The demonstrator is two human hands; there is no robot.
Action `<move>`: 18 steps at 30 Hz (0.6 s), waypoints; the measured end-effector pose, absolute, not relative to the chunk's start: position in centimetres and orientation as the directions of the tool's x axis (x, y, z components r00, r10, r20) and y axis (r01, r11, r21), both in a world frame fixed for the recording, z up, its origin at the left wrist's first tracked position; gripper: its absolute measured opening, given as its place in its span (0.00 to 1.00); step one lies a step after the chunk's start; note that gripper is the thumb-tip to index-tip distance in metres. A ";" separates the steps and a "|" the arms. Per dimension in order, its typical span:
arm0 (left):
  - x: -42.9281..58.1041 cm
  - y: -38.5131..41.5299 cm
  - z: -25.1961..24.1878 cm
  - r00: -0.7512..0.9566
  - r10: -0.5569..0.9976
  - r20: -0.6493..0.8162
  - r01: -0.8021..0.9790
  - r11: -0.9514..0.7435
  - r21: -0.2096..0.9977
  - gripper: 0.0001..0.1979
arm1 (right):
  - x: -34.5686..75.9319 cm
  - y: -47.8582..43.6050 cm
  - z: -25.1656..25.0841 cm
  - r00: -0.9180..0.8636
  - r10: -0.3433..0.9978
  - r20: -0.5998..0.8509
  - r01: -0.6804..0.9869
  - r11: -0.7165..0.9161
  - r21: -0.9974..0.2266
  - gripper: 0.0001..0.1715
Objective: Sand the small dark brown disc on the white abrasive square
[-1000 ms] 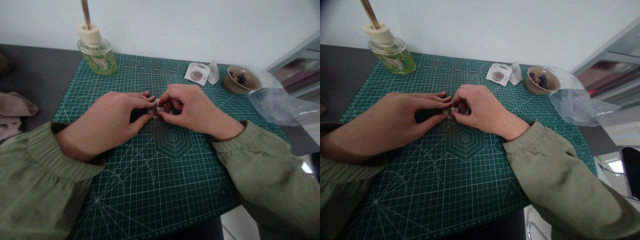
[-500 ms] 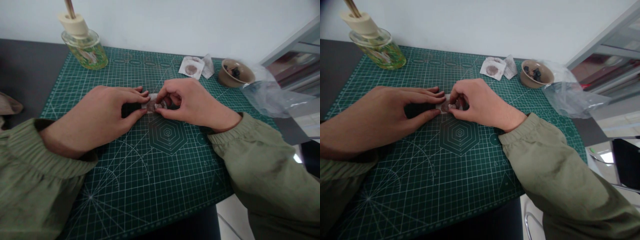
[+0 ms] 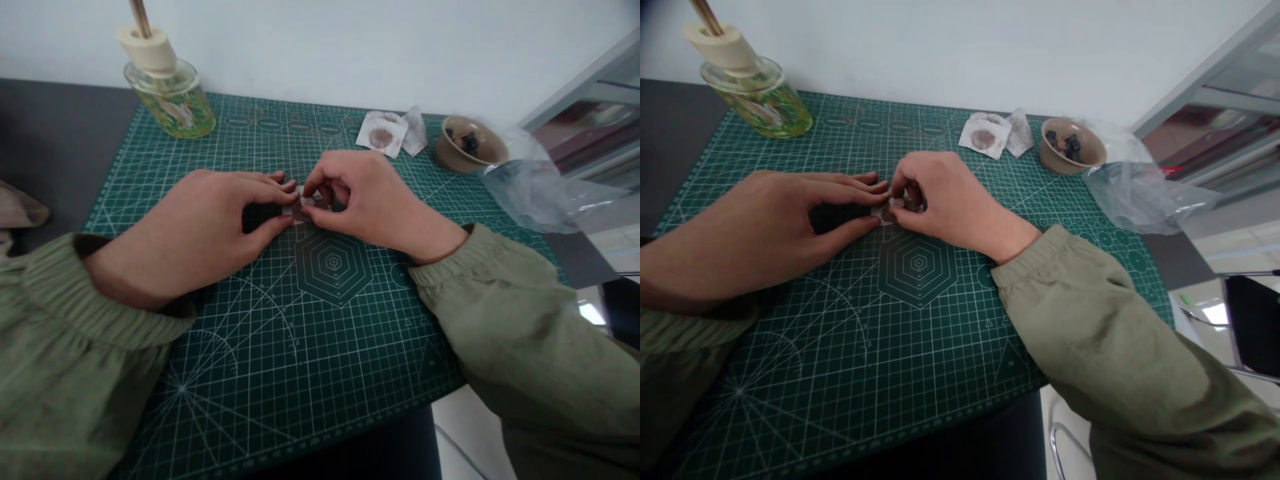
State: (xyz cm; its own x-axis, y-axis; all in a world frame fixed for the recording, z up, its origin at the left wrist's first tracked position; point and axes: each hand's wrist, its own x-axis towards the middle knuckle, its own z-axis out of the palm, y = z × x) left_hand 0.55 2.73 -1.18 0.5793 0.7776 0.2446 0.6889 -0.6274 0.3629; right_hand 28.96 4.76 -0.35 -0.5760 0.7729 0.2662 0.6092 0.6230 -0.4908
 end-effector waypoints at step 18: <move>1.1 2.0 -0.4 0.497 0.760 0.418 0.636 -0.647 0.420 0.29 | 29.0 4.4 -0.1 -0.503 0.836 0.218 0.199 0.357 -0.913 0.23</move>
